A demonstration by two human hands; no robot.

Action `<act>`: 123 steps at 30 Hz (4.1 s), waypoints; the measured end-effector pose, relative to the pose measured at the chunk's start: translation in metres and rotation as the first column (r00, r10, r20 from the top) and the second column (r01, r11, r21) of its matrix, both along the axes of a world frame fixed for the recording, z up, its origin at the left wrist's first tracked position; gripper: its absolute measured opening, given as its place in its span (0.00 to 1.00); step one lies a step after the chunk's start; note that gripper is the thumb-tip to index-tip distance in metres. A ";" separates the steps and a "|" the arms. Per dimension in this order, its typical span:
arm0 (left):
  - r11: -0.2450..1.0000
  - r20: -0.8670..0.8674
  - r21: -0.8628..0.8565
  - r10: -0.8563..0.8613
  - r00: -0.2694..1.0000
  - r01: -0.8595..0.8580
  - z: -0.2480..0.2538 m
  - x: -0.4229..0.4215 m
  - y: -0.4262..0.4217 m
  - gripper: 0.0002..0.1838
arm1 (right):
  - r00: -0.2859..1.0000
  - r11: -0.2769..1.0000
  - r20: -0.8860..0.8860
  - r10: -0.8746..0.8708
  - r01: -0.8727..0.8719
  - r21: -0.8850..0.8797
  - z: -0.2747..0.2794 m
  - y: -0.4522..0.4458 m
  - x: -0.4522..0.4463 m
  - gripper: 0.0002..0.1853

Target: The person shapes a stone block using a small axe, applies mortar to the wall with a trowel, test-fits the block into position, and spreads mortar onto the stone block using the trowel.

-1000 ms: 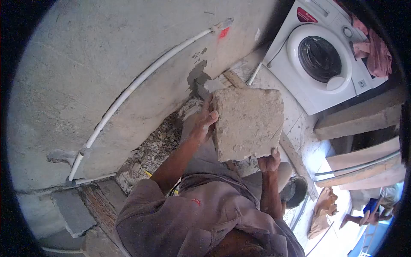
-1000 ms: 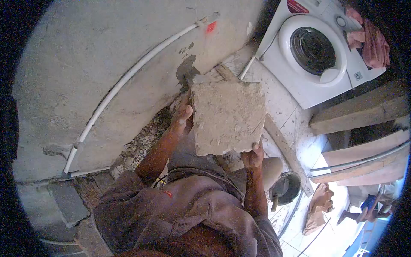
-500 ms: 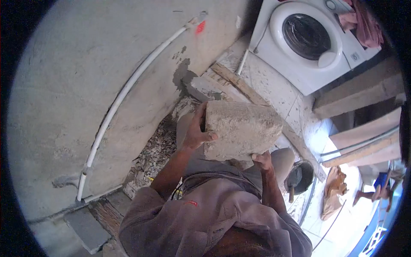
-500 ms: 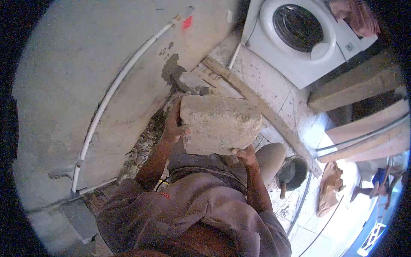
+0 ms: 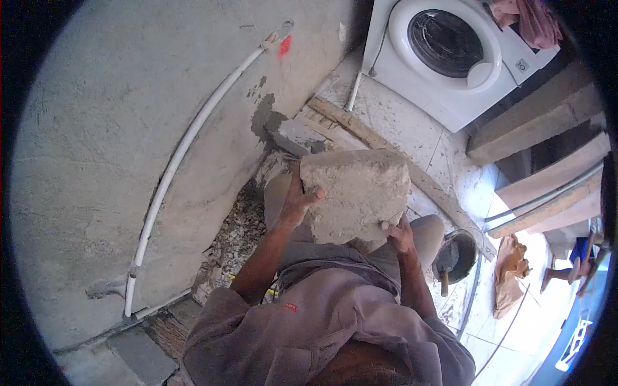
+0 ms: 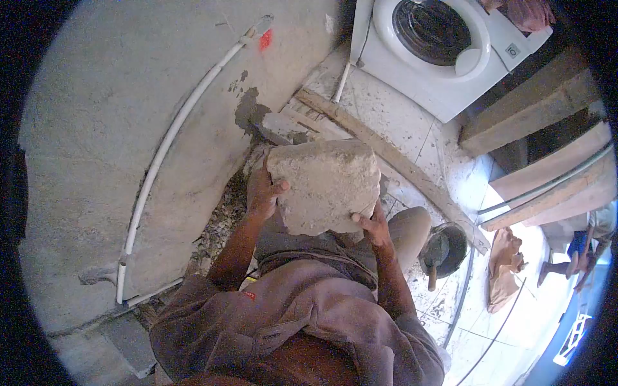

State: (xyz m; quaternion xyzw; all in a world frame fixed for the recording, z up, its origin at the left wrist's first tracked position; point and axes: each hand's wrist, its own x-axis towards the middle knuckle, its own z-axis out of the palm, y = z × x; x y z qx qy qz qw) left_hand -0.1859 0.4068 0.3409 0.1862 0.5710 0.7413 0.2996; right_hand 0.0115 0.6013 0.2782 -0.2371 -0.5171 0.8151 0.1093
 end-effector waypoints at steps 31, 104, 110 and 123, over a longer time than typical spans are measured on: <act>0.979 0.459 0.046 0.155 0.875 -0.198 -0.032 0.003 0.000 0.37 | 0.970 0.935 -0.128 0.208 -0.159 0.317 0.077 -0.001 -0.004 0.51; 0.033 -0.310 -0.940 -0.493 0.813 -0.339 -0.171 0.033 -0.080 0.55 | 0.790 0.732 0.414 0.453 -0.595 0.333 -0.230 -0.018 0.005 0.27; -0.017 -0.297 -0.918 -0.636 0.713 -0.397 -0.196 0.068 -0.087 0.56 | 0.858 0.766 0.322 0.399 -0.505 0.397 -0.213 -0.024 0.011 0.22; 0.414 -0.277 -0.899 -0.284 0.918 -0.143 -0.220 0.001 -0.141 0.58 | 0.840 0.759 0.320 0.438 -0.536 0.369 -0.203 -0.013 -0.001 0.22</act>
